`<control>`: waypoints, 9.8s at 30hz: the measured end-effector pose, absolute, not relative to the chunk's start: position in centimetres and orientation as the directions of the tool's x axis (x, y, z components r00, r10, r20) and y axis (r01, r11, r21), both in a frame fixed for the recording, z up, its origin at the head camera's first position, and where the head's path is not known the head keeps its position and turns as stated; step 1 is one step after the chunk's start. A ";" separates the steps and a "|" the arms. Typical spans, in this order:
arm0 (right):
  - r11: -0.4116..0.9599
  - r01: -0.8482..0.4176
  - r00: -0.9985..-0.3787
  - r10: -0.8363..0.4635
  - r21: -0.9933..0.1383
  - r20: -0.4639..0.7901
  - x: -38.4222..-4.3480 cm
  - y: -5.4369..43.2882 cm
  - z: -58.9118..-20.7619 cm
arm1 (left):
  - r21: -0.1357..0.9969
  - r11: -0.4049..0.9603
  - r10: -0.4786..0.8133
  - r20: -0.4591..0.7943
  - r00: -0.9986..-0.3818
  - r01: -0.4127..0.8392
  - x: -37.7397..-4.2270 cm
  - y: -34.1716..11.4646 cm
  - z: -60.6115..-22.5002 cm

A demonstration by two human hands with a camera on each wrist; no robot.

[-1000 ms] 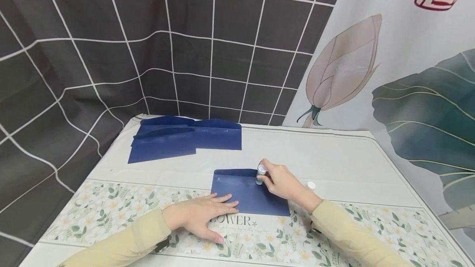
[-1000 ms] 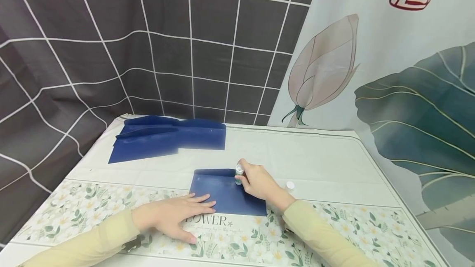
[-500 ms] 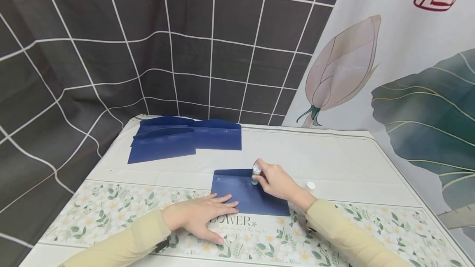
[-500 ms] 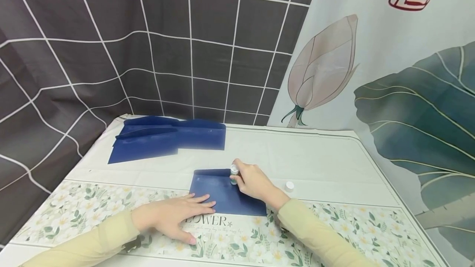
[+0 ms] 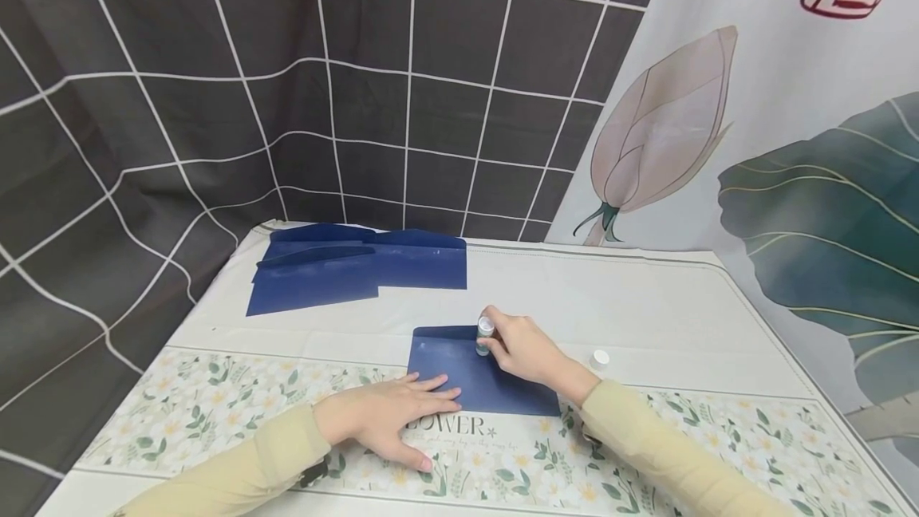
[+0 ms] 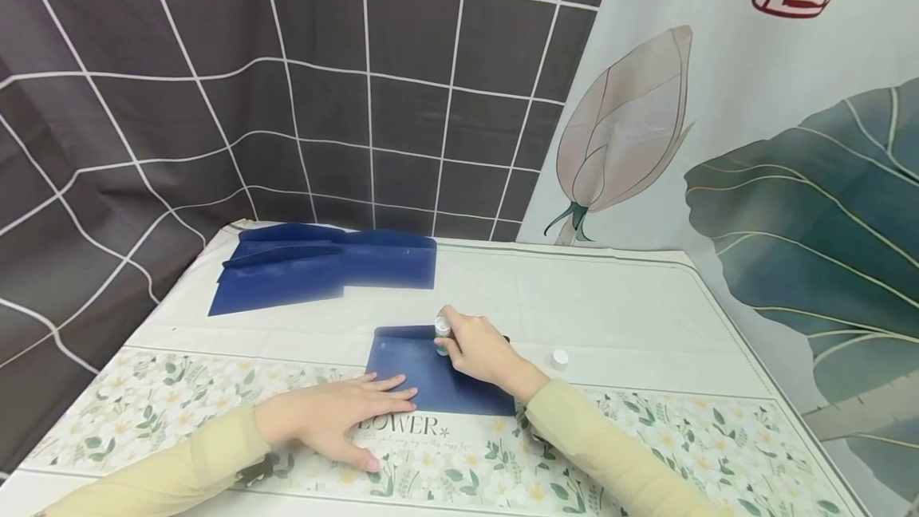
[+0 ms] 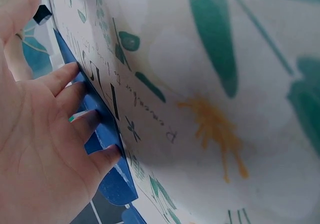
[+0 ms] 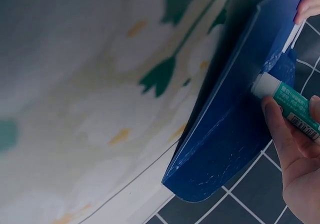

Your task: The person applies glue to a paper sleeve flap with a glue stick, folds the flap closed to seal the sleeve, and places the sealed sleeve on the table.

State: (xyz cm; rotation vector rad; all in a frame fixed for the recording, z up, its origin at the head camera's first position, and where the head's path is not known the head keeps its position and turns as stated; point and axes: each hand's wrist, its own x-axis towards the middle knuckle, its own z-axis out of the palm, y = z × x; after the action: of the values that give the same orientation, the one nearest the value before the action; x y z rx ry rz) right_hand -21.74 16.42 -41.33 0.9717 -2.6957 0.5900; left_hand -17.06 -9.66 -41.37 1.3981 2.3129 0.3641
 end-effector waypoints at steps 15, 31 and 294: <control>0.683 -0.668 -0.741 -0.579 -0.294 0.340 -21.9 15.3 -41.4 | 0.430 0.464 0.886 -0.219 -0.408 0.775 -17.0 -9.6 -41.0; 0.674 -0.671 -0.741 -0.602 -0.307 0.298 -22.4 13.6 -41.4 | 0.437 0.468 0.884 -0.225 -0.410 0.768 -17.1 -9.5 -41.1; 0.266 0.113 -0.923 -0.329 -0.957 -0.200 -25.4 20.4 -41.1 | 0.361 0.601 0.758 0.024 -0.651 0.713 -22.8 -6.8 -40.7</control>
State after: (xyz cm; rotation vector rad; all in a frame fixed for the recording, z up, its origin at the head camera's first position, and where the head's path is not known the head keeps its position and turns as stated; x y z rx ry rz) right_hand -25.44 20.39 -41.06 0.2489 -2.7645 2.1497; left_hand -22.79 -6.85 -40.67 1.2436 2.6913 0.5185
